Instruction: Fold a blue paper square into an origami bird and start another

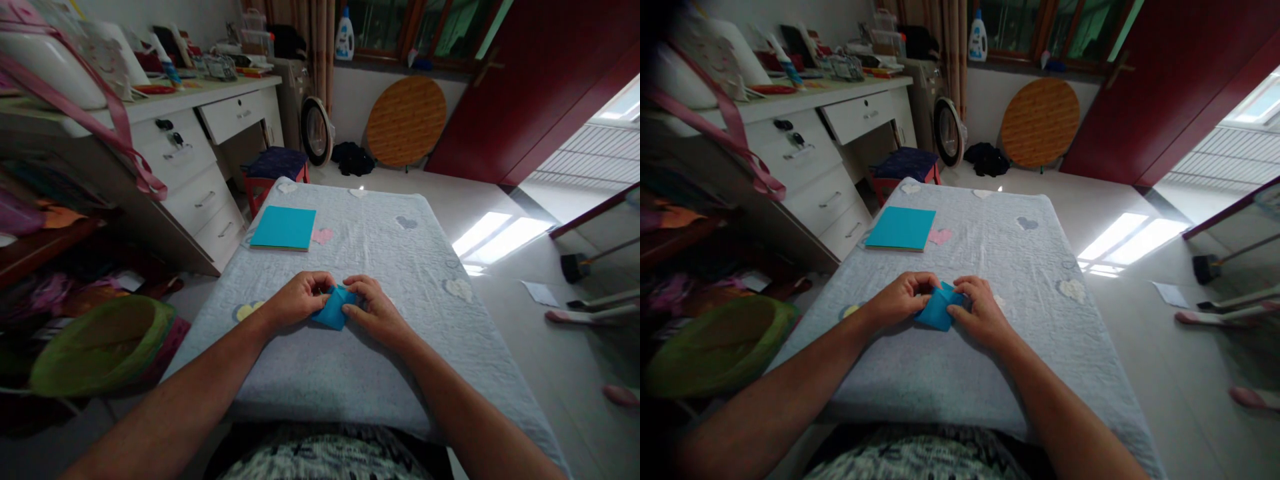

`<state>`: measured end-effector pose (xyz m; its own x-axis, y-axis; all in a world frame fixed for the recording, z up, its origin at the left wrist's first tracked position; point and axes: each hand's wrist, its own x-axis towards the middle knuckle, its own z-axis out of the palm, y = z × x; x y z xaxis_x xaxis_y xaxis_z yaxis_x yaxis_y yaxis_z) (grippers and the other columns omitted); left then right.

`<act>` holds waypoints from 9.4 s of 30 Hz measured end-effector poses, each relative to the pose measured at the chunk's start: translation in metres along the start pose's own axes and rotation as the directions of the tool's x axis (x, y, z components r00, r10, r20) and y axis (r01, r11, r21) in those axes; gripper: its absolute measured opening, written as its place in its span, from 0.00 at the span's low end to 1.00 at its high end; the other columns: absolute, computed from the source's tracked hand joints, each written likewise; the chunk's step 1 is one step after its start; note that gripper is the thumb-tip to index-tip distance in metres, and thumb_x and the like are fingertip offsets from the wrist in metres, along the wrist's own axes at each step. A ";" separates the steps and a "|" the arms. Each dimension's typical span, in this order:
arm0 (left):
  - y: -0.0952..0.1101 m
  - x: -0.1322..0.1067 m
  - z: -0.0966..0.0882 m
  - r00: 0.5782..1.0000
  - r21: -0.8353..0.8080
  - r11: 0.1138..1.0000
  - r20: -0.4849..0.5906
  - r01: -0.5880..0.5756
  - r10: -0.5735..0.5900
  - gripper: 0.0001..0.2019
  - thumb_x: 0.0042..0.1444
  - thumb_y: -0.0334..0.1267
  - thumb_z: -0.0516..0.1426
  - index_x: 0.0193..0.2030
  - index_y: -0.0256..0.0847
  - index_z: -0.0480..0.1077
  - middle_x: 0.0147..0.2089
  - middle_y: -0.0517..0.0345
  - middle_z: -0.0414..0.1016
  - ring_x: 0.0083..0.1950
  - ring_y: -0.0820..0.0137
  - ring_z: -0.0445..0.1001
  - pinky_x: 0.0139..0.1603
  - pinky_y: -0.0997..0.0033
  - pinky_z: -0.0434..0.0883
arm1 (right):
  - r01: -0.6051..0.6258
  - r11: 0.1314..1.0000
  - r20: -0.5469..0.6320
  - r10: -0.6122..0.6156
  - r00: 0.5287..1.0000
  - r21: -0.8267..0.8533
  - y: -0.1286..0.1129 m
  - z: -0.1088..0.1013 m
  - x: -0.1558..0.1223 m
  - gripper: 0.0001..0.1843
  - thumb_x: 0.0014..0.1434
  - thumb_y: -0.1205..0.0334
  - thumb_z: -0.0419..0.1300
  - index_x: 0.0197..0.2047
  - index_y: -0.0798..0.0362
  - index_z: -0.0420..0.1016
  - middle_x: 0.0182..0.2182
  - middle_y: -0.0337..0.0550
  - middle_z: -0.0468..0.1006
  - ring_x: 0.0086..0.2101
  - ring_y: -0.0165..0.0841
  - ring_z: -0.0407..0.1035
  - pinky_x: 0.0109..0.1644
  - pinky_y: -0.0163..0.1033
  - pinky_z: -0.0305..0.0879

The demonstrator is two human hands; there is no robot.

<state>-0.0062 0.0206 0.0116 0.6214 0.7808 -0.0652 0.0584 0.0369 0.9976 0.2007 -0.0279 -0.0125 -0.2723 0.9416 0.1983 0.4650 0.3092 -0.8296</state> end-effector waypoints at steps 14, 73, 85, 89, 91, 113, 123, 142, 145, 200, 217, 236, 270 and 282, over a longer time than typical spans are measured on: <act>0.009 -0.008 0.000 0.950 0.352 0.891 -0.014 -0.288 0.312 0.03 0.56 0.37 0.62 0.34 0.44 0.79 0.35 0.55 0.79 0.42 0.65 0.73 0.49 0.65 0.68 | -0.038 0.988 -0.037 0.044 0.998 0.149 0.000 -0.002 0.000 0.06 0.53 0.62 0.65 0.35 0.49 0.72 0.54 0.48 0.74 0.51 0.40 0.70 0.53 0.47 0.64; -0.010 0.005 0.022 0.965 -0.014 0.999 -0.258 -0.043 0.038 0.14 0.49 0.45 0.68 0.30 0.36 0.74 0.28 0.61 0.73 0.29 0.74 0.68 0.32 0.75 0.66 | -0.224 0.841 -0.078 0.300 0.951 0.492 -0.008 -0.002 0.006 0.11 0.54 0.53 0.65 0.31 0.52 0.74 0.24 0.35 0.69 0.26 0.28 0.60 0.30 0.35 0.58; -0.018 0.010 0.030 0.994 0.032 0.999 -0.105 -0.012 0.016 0.17 0.52 0.49 0.64 0.29 0.33 0.74 0.25 0.61 0.69 0.27 0.74 0.64 0.31 0.74 0.63 | -0.230 0.830 -0.065 0.304 0.950 0.509 -0.005 -0.004 0.010 0.11 0.53 0.55 0.66 0.27 0.53 0.74 0.21 0.34 0.68 0.23 0.26 0.59 0.27 0.34 0.55; -0.020 0.010 0.030 0.998 0.076 0.997 -0.066 -0.009 0.014 0.17 0.53 0.48 0.63 0.25 0.35 0.70 0.22 0.64 0.64 0.25 0.77 0.59 0.26 0.76 0.58 | -0.198 0.820 -0.122 0.308 0.943 0.537 -0.006 -0.011 0.013 0.12 0.52 0.54 0.67 0.24 0.52 0.73 0.19 0.34 0.66 0.22 0.26 0.57 0.26 0.34 0.53; -0.021 0.009 0.031 0.999 0.100 0.995 -0.042 -0.005 0.009 0.18 0.54 0.47 0.62 0.23 0.36 0.67 0.21 0.65 0.61 0.24 0.77 0.57 0.25 0.76 0.54 | -0.130 0.825 -0.224 0.296 0.929 0.550 -0.004 -0.017 0.014 0.12 0.52 0.55 0.67 0.24 0.52 0.73 0.20 0.34 0.68 0.24 0.27 0.59 0.28 0.34 0.56; -0.016 0.013 0.021 0.913 0.045 0.996 -0.397 -0.079 0.091 0.27 0.60 0.58 0.56 0.21 0.37 0.69 0.19 0.62 0.66 0.22 0.78 0.62 0.25 0.77 0.60 | -0.369 0.784 0.045 0.402 0.915 0.500 0.000 -0.017 0.012 0.15 0.48 0.51 0.68 0.29 0.52 0.70 0.17 0.31 0.66 0.18 0.25 0.56 0.22 0.32 0.50; -0.017 0.015 0.035 0.992 -0.100 0.995 -0.124 0.026 -0.038 0.18 0.49 0.50 0.67 0.32 0.35 0.75 0.23 0.61 0.72 0.23 0.76 0.66 0.26 0.76 0.62 | -0.333 0.777 -0.036 0.415 0.909 0.535 0.003 -0.010 0.014 0.14 0.48 0.52 0.67 0.29 0.52 0.70 0.18 0.31 0.66 0.18 0.25 0.57 0.23 0.33 0.52; -0.021 0.012 0.031 0.969 0.110 0.993 -0.247 0.043 -0.014 0.17 0.53 0.50 0.62 0.27 0.35 0.72 0.20 0.64 0.65 0.21 0.76 0.62 0.24 0.75 0.59 | 0.086 0.891 -0.364 0.092 0.927 0.446 0.006 -0.017 0.013 0.15 0.54 0.62 0.67 0.45 0.44 0.74 0.44 0.40 0.71 0.43 0.33 0.68 0.43 0.37 0.68; -0.021 0.012 0.030 0.966 0.176 0.984 -0.253 -0.004 0.049 0.16 0.54 0.49 0.63 0.31 0.35 0.73 0.23 0.64 0.67 0.25 0.75 0.62 0.28 0.75 0.60 | 0.121 0.922 -0.344 0.014 0.939 0.367 0.003 -0.014 0.013 0.11 0.57 0.65 0.64 0.44 0.44 0.74 0.43 0.39 0.70 0.44 0.32 0.68 0.43 0.37 0.68; -0.018 0.000 0.025 0.849 0.451 0.813 -0.194 -0.368 0.492 0.13 0.63 0.32 0.57 0.52 0.49 0.65 0.58 0.53 0.60 0.57 0.66 0.70 0.50 0.66 0.78 | 0.151 0.988 -0.238 -0.140 0.961 0.028 -0.005 -0.009 0.005 0.07 0.67 0.65 0.50 0.42 0.49 0.68 0.38 0.44 0.70 0.37 0.34 0.67 0.41 0.41 0.65; -0.017 -0.004 0.022 0.771 0.669 0.637 -0.148 -0.382 0.619 0.12 0.64 0.31 0.57 0.52 0.47 0.65 0.63 0.50 0.53 0.58 0.64 0.67 0.55 0.57 0.73 | 0.162 0.987 -0.243 -0.160 0.957 -0.013 -0.007 -0.007 0.004 0.07 0.64 0.69 0.50 0.37 0.51 0.68 0.33 0.41 0.70 0.35 0.33 0.66 0.40 0.39 0.62; -0.014 -0.001 0.017 0.736 0.602 0.657 -0.163 -0.453 0.657 0.09 0.59 0.26 0.60 0.43 0.43 0.77 0.35 0.59 0.74 0.36 0.72 0.73 0.37 0.74 0.70 | 0.154 0.984 -0.484 -0.092 0.870 0.089 -0.011 -0.002 -0.001 0.20 0.59 0.68 0.60 0.54 0.45 0.65 0.47 0.45 0.68 0.43 0.33 0.70 0.40 0.39 0.73; -0.011 0.000 0.016 0.779 0.689 0.642 -0.181 -0.336 0.601 0.09 0.59 0.37 0.63 0.45 0.40 0.78 0.36 0.57 0.74 0.36 0.69 0.74 0.38 0.72 0.72 | 0.169 0.983 -0.465 -0.117 0.878 0.072 -0.013 -0.004 -0.001 0.12 0.62 0.69 0.59 0.48 0.46 0.74 0.38 0.40 0.75 0.37 0.31 0.72 0.39 0.37 0.72; -0.011 0.002 0.010 0.825 0.616 0.684 -0.096 -0.391 0.558 0.10 0.57 0.29 0.60 0.44 0.43 0.78 0.40 0.56 0.76 0.40 0.69 0.76 0.40 0.71 0.73 | 0.203 0.975 -0.387 -0.155 0.909 0.088 -0.012 -0.008 0.000 0.17 0.64 0.70 0.54 0.53 0.43 0.73 0.42 0.43 0.72 0.38 0.32 0.70 0.35 0.38 0.72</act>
<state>0.0024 0.0151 0.0003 0.4702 0.7240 0.5047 0.2785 -0.6644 0.6936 0.2018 -0.0300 0.0012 0.0069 0.8598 0.5107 0.3240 0.4812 -0.8145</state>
